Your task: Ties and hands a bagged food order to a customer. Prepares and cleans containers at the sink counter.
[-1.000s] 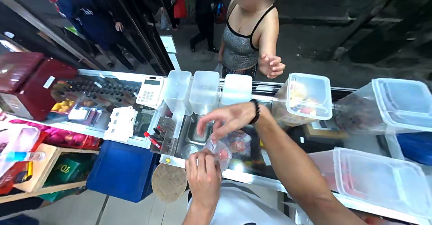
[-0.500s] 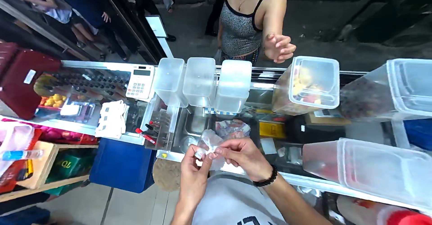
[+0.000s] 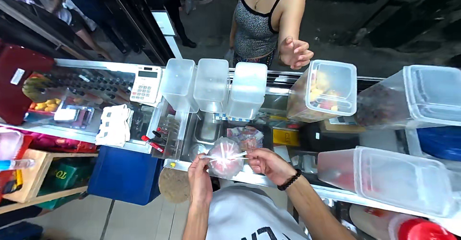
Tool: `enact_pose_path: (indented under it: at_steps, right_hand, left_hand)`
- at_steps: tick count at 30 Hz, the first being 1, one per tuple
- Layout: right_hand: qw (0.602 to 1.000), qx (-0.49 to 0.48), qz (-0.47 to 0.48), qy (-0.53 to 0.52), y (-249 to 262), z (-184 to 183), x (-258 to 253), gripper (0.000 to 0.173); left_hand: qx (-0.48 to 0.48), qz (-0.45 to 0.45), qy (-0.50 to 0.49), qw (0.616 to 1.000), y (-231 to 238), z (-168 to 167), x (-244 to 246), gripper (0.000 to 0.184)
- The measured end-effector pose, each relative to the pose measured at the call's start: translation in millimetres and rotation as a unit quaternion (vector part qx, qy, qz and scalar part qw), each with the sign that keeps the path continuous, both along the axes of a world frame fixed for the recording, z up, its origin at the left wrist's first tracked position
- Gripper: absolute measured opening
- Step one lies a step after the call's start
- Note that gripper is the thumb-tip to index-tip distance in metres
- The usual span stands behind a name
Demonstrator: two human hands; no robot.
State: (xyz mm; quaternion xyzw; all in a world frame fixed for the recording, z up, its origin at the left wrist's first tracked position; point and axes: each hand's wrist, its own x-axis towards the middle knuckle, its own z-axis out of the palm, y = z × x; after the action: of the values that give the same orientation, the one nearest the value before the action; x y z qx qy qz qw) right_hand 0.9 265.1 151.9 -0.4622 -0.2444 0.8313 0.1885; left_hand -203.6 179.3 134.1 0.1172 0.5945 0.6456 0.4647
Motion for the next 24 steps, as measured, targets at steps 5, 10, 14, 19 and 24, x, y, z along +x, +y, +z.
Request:
enact_pose_path:
  at_steps: [5, 10, 14, 19, 24]
  right_hand:
    - [0.985, 0.169, -0.025, 0.025, -7.4, 17.1, -5.5, 0.017]
    - [0.943, 0.326, 0.038, 0.047, -12.9, 44.5, -17.3, 0.012]
    - [0.951, 0.306, -0.007, 0.043, -13.6, 35.0, -20.9, 0.017]
    - [0.963, 0.268, -0.018, -0.015, -10.9, 20.7, -28.2, 0.009]
    - [0.925, 0.368, 0.048, -0.085, -8.4, 21.8, -29.3, 0.023]
  left_hand:
    - [0.188, -0.091, 0.233, 0.95, -8.8, 7.6, -17.9, 0.007]
    - [0.201, -0.207, 0.32, 0.902, -7.9, 30.8, -28.3, 0.006]
    - [0.227, -0.209, 0.296, 0.904, -8.1, 19.0, -33.0, 0.01]
    - [0.25, -0.196, 0.378, 0.87, -17.0, -5.5, -22.9, 0.011]
    - [0.226, -0.146, 0.393, 0.879, -18.3, -9.7, -12.2, 0.013]
